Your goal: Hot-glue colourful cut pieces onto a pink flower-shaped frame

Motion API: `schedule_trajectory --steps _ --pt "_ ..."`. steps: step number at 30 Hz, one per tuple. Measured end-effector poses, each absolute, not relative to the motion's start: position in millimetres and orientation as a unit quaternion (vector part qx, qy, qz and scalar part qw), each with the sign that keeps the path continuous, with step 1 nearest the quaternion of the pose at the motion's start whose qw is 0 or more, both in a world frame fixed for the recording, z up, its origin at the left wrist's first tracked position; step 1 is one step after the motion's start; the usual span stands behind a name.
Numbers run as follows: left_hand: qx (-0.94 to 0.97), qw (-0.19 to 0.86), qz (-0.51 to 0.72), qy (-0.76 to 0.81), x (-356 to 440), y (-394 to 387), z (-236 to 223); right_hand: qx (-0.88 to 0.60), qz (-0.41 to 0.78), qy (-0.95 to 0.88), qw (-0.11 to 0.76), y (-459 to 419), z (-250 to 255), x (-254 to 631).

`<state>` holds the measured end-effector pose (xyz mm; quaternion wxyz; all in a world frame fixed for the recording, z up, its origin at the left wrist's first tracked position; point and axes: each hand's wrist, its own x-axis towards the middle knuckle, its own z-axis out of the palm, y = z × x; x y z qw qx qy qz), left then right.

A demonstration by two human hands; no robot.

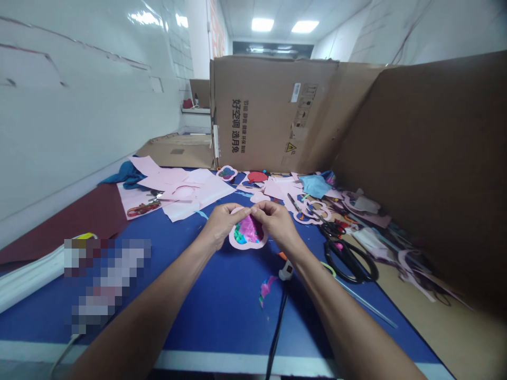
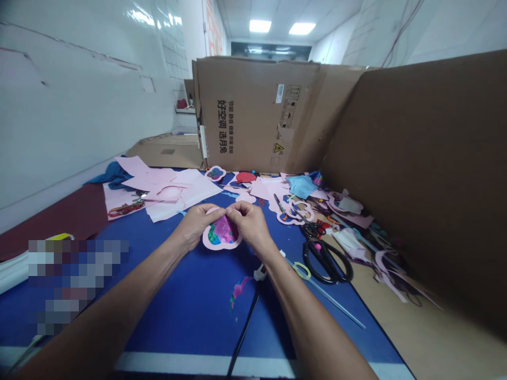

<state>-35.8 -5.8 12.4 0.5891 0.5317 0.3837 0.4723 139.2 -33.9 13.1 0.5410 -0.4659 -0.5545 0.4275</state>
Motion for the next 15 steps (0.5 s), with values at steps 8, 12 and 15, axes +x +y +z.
schedule_trajectory --steps 8,12,15 --pt "0.497 0.598 0.489 0.395 -36.0 -1.6 8.6 -0.442 0.455 -0.539 0.554 -31.9 13.5 143.7" --pt "0.484 0.602 0.496 0.396 -34.9 -1.2 9.3 -0.438 0.457 -0.536 0.558 -32.5 15.3 144.9" --pt "0.477 0.608 0.496 0.396 -33.6 -2.3 9.0 -0.435 0.457 -0.537 0.559 -32.2 14.1 144.1"
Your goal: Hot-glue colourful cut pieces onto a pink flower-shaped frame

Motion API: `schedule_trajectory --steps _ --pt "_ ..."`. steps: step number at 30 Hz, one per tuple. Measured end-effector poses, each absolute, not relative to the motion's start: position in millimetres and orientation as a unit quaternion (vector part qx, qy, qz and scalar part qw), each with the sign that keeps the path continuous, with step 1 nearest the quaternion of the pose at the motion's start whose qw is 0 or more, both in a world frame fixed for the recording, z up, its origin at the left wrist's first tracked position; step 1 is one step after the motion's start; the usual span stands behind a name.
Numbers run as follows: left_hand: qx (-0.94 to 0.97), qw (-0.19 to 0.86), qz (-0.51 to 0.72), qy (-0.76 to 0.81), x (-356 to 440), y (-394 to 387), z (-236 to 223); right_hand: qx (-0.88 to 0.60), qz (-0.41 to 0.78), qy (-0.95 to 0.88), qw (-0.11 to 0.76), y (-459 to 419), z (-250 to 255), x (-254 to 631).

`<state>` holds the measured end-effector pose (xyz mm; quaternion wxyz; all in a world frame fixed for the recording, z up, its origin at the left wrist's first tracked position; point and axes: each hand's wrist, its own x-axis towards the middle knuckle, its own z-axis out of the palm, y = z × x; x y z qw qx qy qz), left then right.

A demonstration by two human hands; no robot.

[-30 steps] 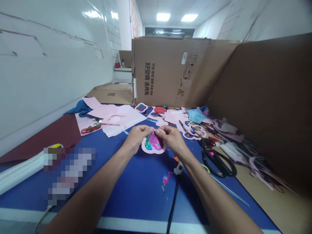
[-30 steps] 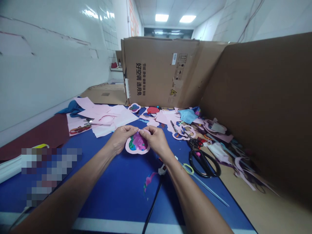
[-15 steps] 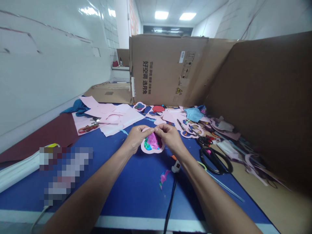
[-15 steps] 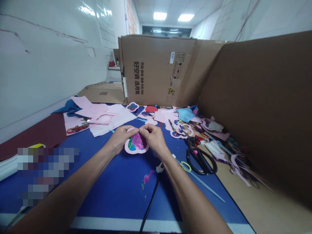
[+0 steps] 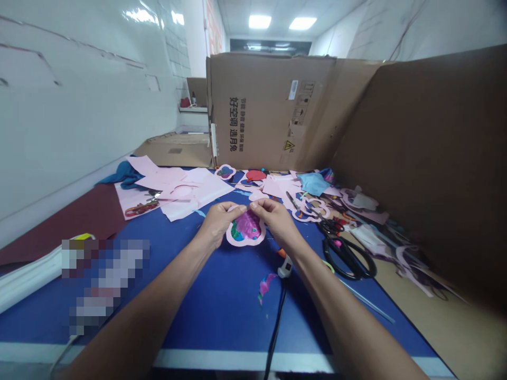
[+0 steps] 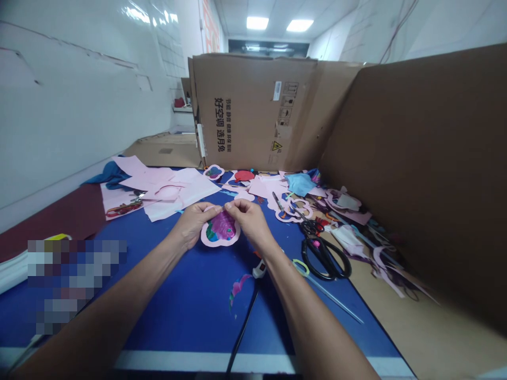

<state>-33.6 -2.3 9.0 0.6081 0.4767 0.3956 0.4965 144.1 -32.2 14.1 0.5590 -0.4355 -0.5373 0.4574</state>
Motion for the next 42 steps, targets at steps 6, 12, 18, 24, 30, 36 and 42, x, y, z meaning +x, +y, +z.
schedule_trajectory --steps 6,12,18,24,30,36,42 --pt "0.471 0.624 0.501 0.37 -35 -2 6 -0.449 0.456 -0.494 0.589 -30 12 144" --pt "0.454 0.613 0.524 0.378 -38 4 7 -0.441 0.453 -0.502 0.59 -29 13 145" --pt "0.49 0.587 0.506 0.398 -40 2 9 -0.452 0.41 -0.496 0.618 -26 13 151" --pt "0.466 0.584 0.542 0.386 -39 5 10 -0.454 0.415 -0.514 0.598 -26 14 152" --pt "0.463 0.6 0.533 0.376 -39 6 8 -0.466 0.371 -0.517 0.615 -25 12 154" --pt "0.461 0.592 0.54 0.383 -39 4 7 -0.468 0.378 -0.509 0.616 -25 13 153" --pt "0.456 0.61 0.547 0.349 -39 0 17 -0.455 0.371 -0.537 0.605 -27 15 151"
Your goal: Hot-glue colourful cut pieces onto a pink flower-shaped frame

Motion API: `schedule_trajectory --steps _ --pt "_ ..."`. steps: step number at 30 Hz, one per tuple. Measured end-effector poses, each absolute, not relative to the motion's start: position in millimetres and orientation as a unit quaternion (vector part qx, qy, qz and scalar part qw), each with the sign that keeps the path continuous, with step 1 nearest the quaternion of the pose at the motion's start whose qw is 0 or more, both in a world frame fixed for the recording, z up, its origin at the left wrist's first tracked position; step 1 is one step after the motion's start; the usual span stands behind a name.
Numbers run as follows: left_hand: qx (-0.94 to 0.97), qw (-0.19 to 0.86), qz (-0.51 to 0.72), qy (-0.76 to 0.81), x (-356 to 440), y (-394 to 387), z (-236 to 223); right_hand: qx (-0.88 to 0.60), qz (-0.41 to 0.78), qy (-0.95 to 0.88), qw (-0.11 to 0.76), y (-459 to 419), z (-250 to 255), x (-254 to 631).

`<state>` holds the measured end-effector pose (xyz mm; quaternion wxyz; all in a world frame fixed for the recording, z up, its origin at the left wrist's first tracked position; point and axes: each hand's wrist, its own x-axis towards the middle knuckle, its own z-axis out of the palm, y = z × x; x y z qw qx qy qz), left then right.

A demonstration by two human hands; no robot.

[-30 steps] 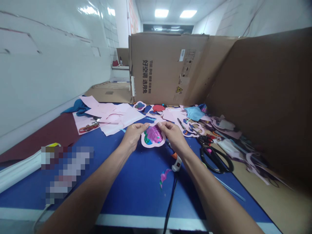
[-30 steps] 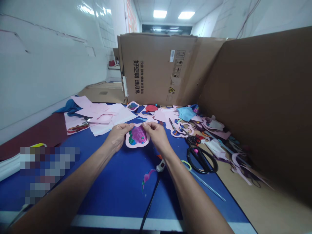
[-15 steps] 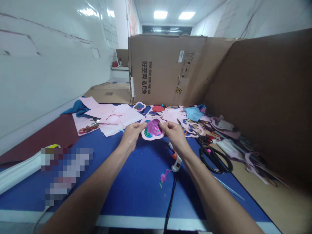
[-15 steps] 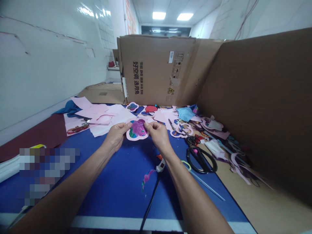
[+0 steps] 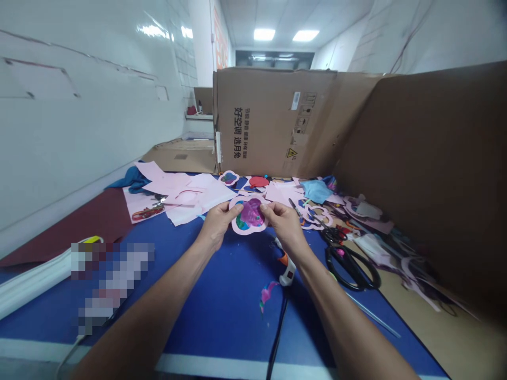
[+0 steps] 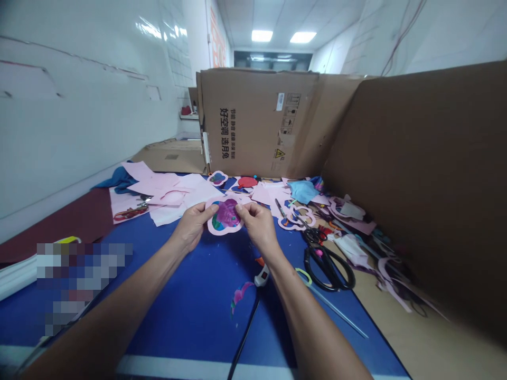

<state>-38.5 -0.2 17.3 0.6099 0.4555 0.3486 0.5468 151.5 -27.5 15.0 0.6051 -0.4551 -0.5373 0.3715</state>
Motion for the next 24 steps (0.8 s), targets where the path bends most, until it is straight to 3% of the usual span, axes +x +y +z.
schedule_trajectory --steps 10,24 --pt "0.49 0.562 0.568 0.348 -42.8 1.5 19.4 -0.453 0.352 -0.587 0.571 -30.5 8.3 143.1" --pt "0.442 0.584 0.582 0.353 -42.9 7.7 13.7 -0.454 0.377 -0.579 0.563 -30.4 8.9 146.8"
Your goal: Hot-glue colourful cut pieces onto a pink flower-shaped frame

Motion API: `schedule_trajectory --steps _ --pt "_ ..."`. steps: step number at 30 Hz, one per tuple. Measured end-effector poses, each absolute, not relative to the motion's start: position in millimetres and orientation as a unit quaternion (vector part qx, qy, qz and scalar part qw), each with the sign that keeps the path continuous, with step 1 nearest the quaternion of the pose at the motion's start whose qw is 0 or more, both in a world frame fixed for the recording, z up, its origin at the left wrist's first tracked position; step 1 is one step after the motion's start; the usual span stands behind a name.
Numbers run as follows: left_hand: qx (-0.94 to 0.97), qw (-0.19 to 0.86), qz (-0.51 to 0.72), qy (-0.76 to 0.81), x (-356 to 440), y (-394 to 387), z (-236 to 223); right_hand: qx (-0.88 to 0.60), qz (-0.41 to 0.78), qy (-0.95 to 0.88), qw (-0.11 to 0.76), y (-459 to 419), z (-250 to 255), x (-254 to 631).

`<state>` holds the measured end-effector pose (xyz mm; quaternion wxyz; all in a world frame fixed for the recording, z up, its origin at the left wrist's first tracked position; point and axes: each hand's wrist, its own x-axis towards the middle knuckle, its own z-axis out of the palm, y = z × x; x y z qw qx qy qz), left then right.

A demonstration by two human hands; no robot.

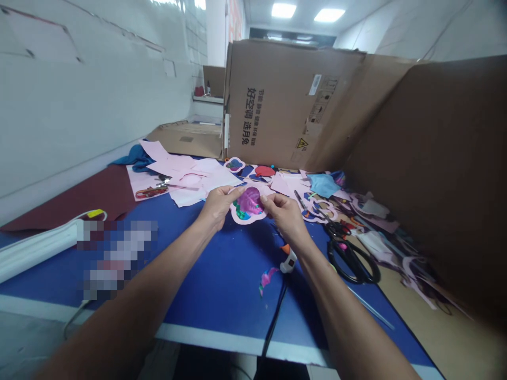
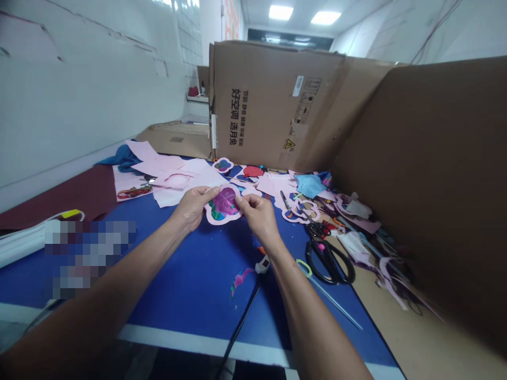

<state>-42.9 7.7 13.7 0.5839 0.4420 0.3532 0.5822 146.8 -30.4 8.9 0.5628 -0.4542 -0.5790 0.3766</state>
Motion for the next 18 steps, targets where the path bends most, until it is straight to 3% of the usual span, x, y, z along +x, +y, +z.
schedule_trajectory --steps 18 --pt "0.424 0.579 0.602 0.349 -46.3 10.3 14.7 -0.451 0.425 -0.554 0.556 -32.7 15.2 145.0"
